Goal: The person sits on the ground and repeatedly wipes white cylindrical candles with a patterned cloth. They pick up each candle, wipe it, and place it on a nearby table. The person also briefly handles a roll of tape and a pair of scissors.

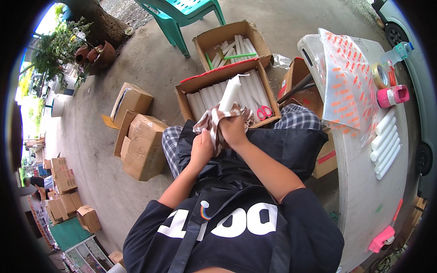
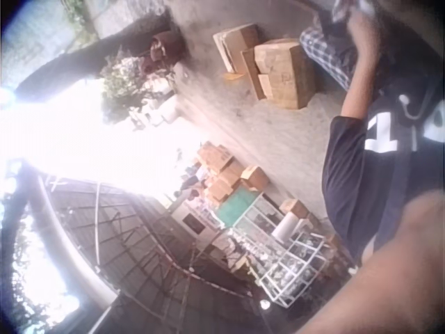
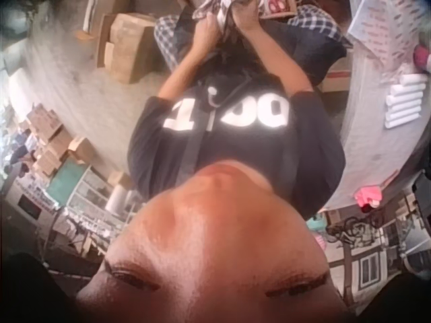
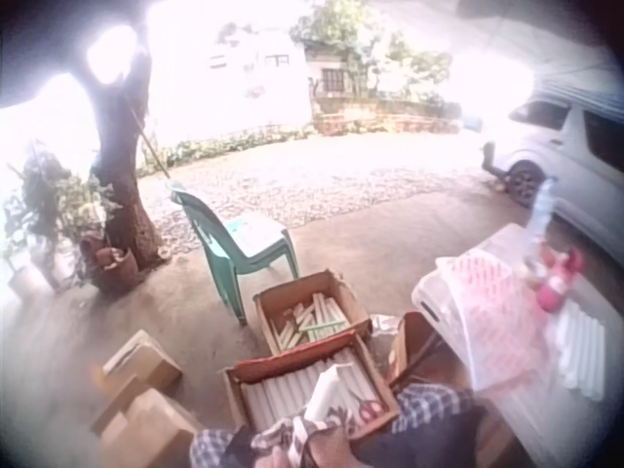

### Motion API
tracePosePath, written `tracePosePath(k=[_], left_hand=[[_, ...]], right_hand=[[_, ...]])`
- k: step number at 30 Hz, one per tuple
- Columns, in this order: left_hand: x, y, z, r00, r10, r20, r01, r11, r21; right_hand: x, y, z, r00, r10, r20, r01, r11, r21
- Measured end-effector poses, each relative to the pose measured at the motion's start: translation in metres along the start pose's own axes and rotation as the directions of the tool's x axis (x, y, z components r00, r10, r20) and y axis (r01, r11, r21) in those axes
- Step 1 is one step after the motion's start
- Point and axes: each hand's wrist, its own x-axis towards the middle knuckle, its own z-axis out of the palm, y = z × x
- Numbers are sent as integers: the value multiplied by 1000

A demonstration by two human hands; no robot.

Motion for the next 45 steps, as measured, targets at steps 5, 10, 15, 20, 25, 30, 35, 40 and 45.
tracePosePath(k=[5,10,15,20,25,30,35,40,45], left_hand=[[-12,10,-12,904,-150,399,306,881,-361],[-20,4,-28,576,-73,815,635,667,-389],[-19,10,-20,777,32,629,369,787,-495],[9,-10,-26,879,156,451,-196,980,43],[6,-54,-33,913,-186,363,315,887,-337],[0,-57,-46,940,-132,314,341,341,-876],[6,-42,-46,965,-95,244,241,-47,-969],[10,-43,-46,911,166,378,412,-429,-804],[7,-32,-42,917,158,367,400,-390,-830]], right_hand=[[26,-41,-2,987,69,144,-84,991,101],[35,-59,-6,910,163,381,-351,792,500],[49,-33,-15,934,227,274,-341,793,505],[48,-17,1,929,214,302,-23,848,-530],[81,-68,-2,500,796,341,663,-99,-742],[103,-20,-116,927,369,63,282,-577,-766],[102,31,-166,972,233,4,141,-576,-805],[103,47,-172,985,169,31,131,-619,-775],[105,52,-180,992,126,22,90,-564,-821]])
